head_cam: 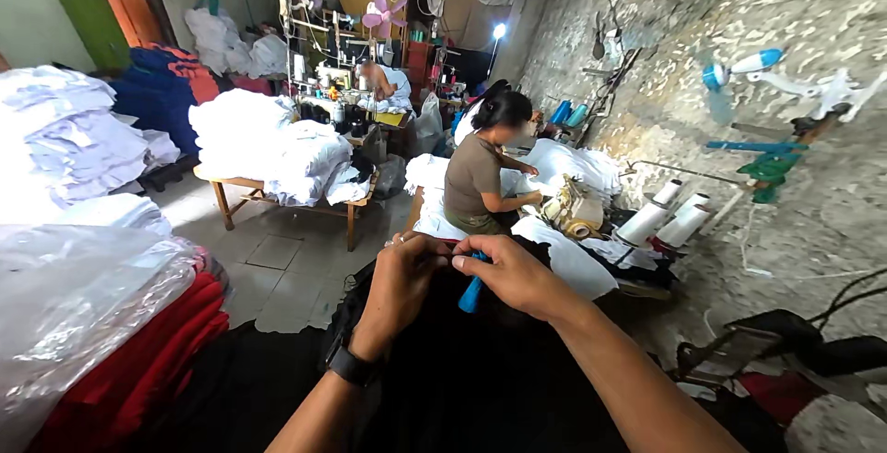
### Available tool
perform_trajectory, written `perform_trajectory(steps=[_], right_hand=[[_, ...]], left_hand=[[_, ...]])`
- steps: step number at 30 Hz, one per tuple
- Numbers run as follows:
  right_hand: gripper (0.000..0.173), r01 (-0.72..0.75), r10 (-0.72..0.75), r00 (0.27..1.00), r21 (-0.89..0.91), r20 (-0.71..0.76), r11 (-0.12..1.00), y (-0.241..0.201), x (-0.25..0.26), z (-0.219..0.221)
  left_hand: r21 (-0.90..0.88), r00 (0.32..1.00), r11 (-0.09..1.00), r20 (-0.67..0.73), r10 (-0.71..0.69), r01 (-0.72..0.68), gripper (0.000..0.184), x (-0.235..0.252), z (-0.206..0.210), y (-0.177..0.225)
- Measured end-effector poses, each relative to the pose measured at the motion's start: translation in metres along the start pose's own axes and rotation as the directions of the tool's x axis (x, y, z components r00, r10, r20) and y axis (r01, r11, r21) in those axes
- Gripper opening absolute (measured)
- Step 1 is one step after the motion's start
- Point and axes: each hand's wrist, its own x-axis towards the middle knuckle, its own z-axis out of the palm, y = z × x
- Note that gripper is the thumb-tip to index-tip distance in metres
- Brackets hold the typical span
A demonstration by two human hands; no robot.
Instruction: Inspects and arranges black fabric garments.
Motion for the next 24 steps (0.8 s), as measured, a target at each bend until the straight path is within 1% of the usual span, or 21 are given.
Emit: perform_trajectory(steps=[2,4,6,8,10,11,12,14,17,18,20,23,24], right_hand=[[0.017,-0.058,0.04,0.995,0.228,0.086,0.972,0.002,0.0,-0.005],[0.014,-0.113,0.067,0.988,0.354,0.139,0.928,0.005,-0.001,-0.007],[0.015,-0.141,0.081,0.985,0.443,0.151,0.886,0.009,0.0,-0.005],[0.018,-0.158,0.097,0.985,0.515,0.143,0.843,0.01,0.0,-0.002],[0.018,-0.162,0.113,0.986,0.567,0.121,0.808,0.009,0.0,0.001],[0.017,-0.161,0.119,0.987,0.584,0.11,0.796,0.008,-0.001,0.003],[0.016,-0.16,0.13,0.987,0.599,0.094,0.785,0.008,-0.001,0.004],[0.014,-0.136,0.139,0.989,0.618,0.043,0.774,0.008,-0.002,0.007],[0.016,-0.105,0.119,0.993,0.58,0.014,0.808,0.01,-0.003,0.005],[0.016,-0.096,0.106,0.994,0.56,0.014,0.823,0.01,-0.003,0.005],[0.016,-0.064,0.074,0.997,0.504,0.0,0.861,0.008,-0.004,0.006],[0.015,0.036,-0.01,0.997,0.359,-0.076,0.933,0.012,-0.002,0.006],[0.015,0.056,-0.032,0.996,0.322,-0.079,0.945,0.015,-0.002,0.006]], left_hand=[[-0.121,0.999,0.992,0.011,-0.035,0.036,0.008,-0.001,-0.001,-0.002],[-0.204,0.999,0.978,-0.005,-0.052,0.05,0.008,-0.003,0.002,-0.003],[-0.192,0.998,0.981,-0.052,-0.03,0.02,0.009,-0.006,0.006,-0.001],[-0.061,0.99,0.997,-0.135,0.034,-0.043,0.012,-0.009,0.01,0.002],[0.143,0.969,0.987,-0.222,0.106,-0.075,0.007,-0.012,0.012,0.007],[0.227,0.959,0.97,-0.247,0.14,-0.083,0.005,-0.012,0.013,0.011],[0.274,0.957,0.959,-0.25,0.15,-0.079,0.006,-0.013,0.013,0.014],[0.267,0.97,0.963,-0.221,0.102,-0.04,0.01,-0.014,0.012,0.021],[0.087,0.987,0.994,-0.152,-0.052,0.065,0.016,-0.013,0.007,0.022],[0.02,0.985,0.994,-0.133,-0.107,0.111,0.016,-0.013,0.006,0.022],[-0.059,0.976,0.982,-0.116,-0.185,0.179,0.015,-0.011,0.004,0.025],[-0.055,0.978,0.984,-0.114,-0.174,0.168,0.013,-0.011,0.005,0.023],[-0.047,0.98,0.985,-0.096,-0.172,0.169,0.012,-0.012,0.004,0.023]])
